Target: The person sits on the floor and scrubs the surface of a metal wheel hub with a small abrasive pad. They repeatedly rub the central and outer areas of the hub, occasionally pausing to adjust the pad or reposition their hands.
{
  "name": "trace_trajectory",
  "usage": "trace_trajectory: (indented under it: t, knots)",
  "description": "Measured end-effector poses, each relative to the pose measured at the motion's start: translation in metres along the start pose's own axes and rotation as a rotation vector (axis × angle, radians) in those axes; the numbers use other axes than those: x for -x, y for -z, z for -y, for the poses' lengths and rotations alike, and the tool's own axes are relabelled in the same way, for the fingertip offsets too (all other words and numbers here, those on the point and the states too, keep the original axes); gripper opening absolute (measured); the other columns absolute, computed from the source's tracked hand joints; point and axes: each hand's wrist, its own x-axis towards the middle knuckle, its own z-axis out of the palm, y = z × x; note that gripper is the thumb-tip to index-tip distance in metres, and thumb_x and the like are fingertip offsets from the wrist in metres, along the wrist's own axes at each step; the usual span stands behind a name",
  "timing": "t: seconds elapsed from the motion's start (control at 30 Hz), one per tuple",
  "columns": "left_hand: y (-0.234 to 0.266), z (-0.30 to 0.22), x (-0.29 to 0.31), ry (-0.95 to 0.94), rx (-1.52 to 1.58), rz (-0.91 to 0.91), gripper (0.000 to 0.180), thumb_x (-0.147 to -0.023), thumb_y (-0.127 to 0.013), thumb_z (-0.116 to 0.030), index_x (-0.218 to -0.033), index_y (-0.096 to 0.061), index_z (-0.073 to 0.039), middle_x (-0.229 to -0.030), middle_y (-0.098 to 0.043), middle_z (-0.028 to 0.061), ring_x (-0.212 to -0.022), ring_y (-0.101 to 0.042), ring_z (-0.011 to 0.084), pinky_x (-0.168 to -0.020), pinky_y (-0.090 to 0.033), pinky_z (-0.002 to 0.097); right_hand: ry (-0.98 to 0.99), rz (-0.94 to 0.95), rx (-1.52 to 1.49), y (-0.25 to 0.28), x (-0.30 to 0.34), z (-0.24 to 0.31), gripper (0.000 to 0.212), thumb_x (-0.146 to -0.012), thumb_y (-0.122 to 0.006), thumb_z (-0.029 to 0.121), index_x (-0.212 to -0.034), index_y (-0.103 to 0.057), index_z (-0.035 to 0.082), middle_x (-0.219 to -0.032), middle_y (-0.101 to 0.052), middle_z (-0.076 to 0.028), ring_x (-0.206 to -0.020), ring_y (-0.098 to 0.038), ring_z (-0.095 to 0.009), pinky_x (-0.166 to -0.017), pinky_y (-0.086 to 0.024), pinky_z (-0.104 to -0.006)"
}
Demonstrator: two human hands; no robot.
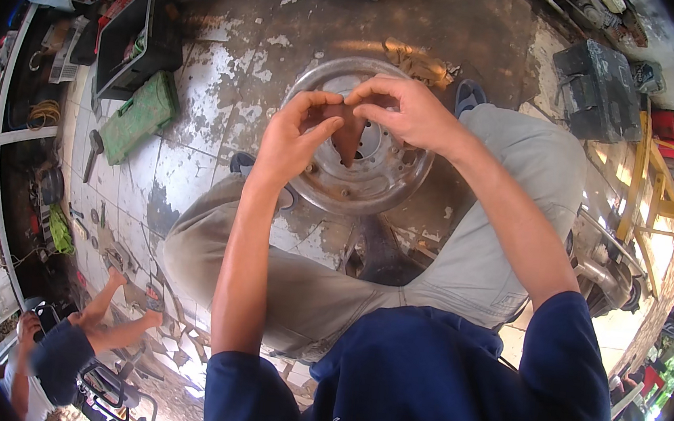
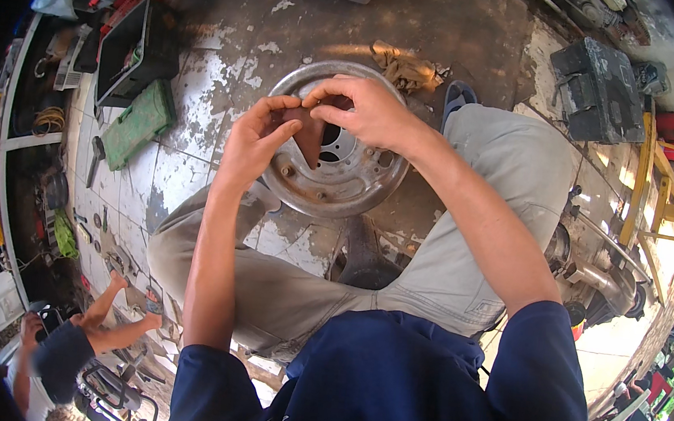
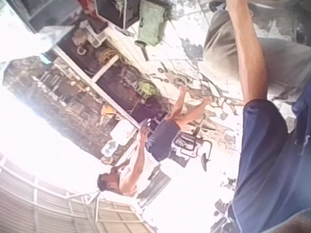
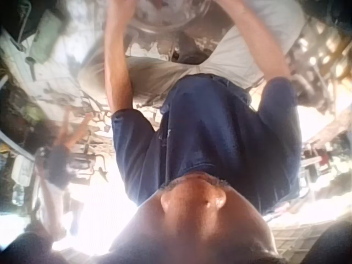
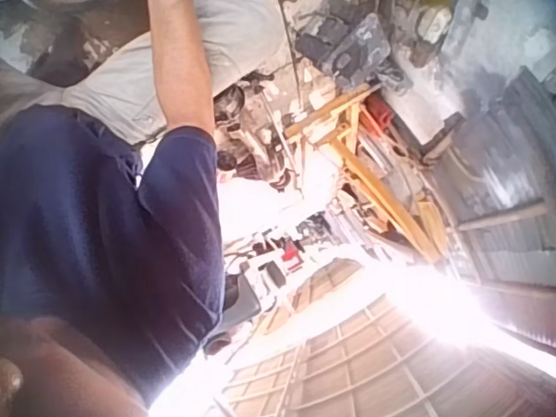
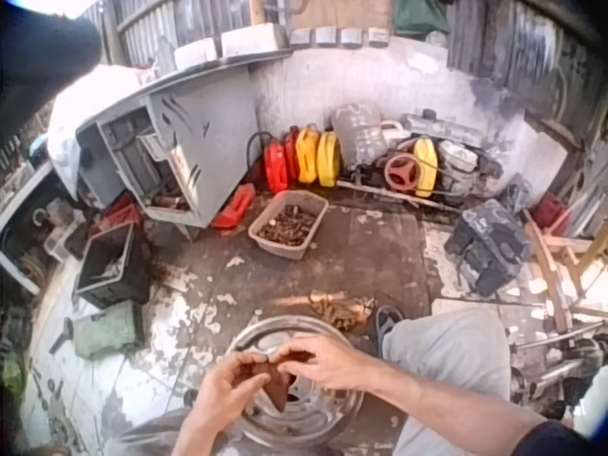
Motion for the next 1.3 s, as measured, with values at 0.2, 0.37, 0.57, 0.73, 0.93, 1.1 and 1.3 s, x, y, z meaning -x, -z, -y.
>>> trace_trajectory:
  t: [0.2, 0.37, 0.57, 0.73, 0.93, 1.1, 1.3]
  knots:
    - [-0.001, -0.006, -0.003, -0.063, -0.147, -0.038, 0.026, -0.090, -0.070, -0.006, -0.115, -0.067, 0.002, -0.102, -0.071, 0.0070, -0.095, -0.066, 0.0122, -0.085, -0.051, 0.0262, 0.147, -0.041, 0.042, -0.002, -0.004, -0.025, 0.024, -0.092, -0.068, 0.014, -0.115, -0.070, 0.005, -0.102, -0.068, -0.004, -0.061, -0.059, -0.008, -0.048, -0.045, -0.0235]
    - [0.001, -0.006, -0.003, 0.039, 0.016, -0.056, 0.025, -0.089, -0.071, -0.009, -0.112, -0.069, 0.001, -0.096, -0.073, 0.0076, -0.095, -0.067, 0.0125, -0.084, -0.051, 0.0278, 0.016, 0.010, -0.070, 0.003, -0.001, -0.002, 0.024, -0.093, -0.067, 0.015, -0.115, -0.070, 0.005, -0.095, -0.068, -0.003, -0.050, -0.053, -0.008, -0.046, -0.043, -0.0238]
    - [0.001, -0.014, -0.001, 0.117, 0.129, -0.030, 0.022, -0.092, -0.070, -0.010, -0.111, -0.068, 0.002, -0.100, -0.071, 0.0035, -0.091, -0.063, 0.0080, -0.083, -0.049, 0.0236, -0.184, 0.062, -0.125, 0.013, -0.001, 0.010, 0.020, -0.094, -0.067, 0.015, -0.111, -0.072, 0.006, -0.090, -0.066, -0.003, -0.049, -0.054, -0.009, -0.046, -0.042, -0.0248]
    - [-0.002, -0.003, -0.003, -0.141, -0.247, -0.024, 0.018, -0.088, -0.072, -0.007, -0.104, -0.068, 0.000, -0.097, -0.069, 0.0052, -0.090, -0.064, 0.0138, -0.083, -0.049, 0.0288, 0.044, 0.043, 0.131, 0.008, -0.002, -0.006, 0.016, -0.094, -0.066, 0.013, -0.105, -0.071, 0.004, -0.096, -0.062, -0.004, -0.051, -0.055, -0.011, -0.050, -0.044, -0.0268]
    - [-0.004, -0.001, -0.004, -0.265, -0.399, -0.006, 0.018, -0.085, -0.073, -0.007, -0.100, -0.066, -0.001, -0.093, -0.065, 0.0097, -0.088, -0.065, 0.0216, -0.081, -0.050, 0.0328, 0.224, -0.005, 0.332, 0.002, -0.003, -0.025, 0.015, -0.094, -0.063, 0.014, -0.102, -0.068, 0.003, -0.102, -0.061, -0.008, -0.081, -0.063, -0.021, -0.074, -0.049, -0.0329]
    - [-0.009, 0.005, 0.000, -0.126, -0.447, 0.004, 0.018, -0.087, -0.072, -0.009, -0.102, -0.065, -0.002, -0.093, -0.065, 0.0108, -0.081, -0.066, 0.0227, -0.074, -0.052, 0.0340, 0.189, 0.042, 0.388, -0.006, -0.001, -0.028, 0.015, -0.094, -0.061, 0.013, -0.103, -0.066, 0.003, -0.098, -0.066, -0.012, -0.087, -0.064, -0.027, -0.077, -0.049, -0.0365]
    - [-0.015, 0.008, 0.002, 0.060, -0.486, 0.032, 0.016, -0.091, -0.069, -0.011, -0.102, -0.063, -0.002, -0.083, -0.070, 0.0119, -0.069, -0.067, 0.0203, -0.067, -0.052, 0.0320, 0.104, 0.053, 0.568, -0.011, 0.007, -0.019, 0.018, -0.095, -0.057, 0.018, -0.099, -0.066, 0.003, -0.078, -0.070, -0.015, -0.074, -0.068, -0.032, -0.067, -0.051, -0.0430]
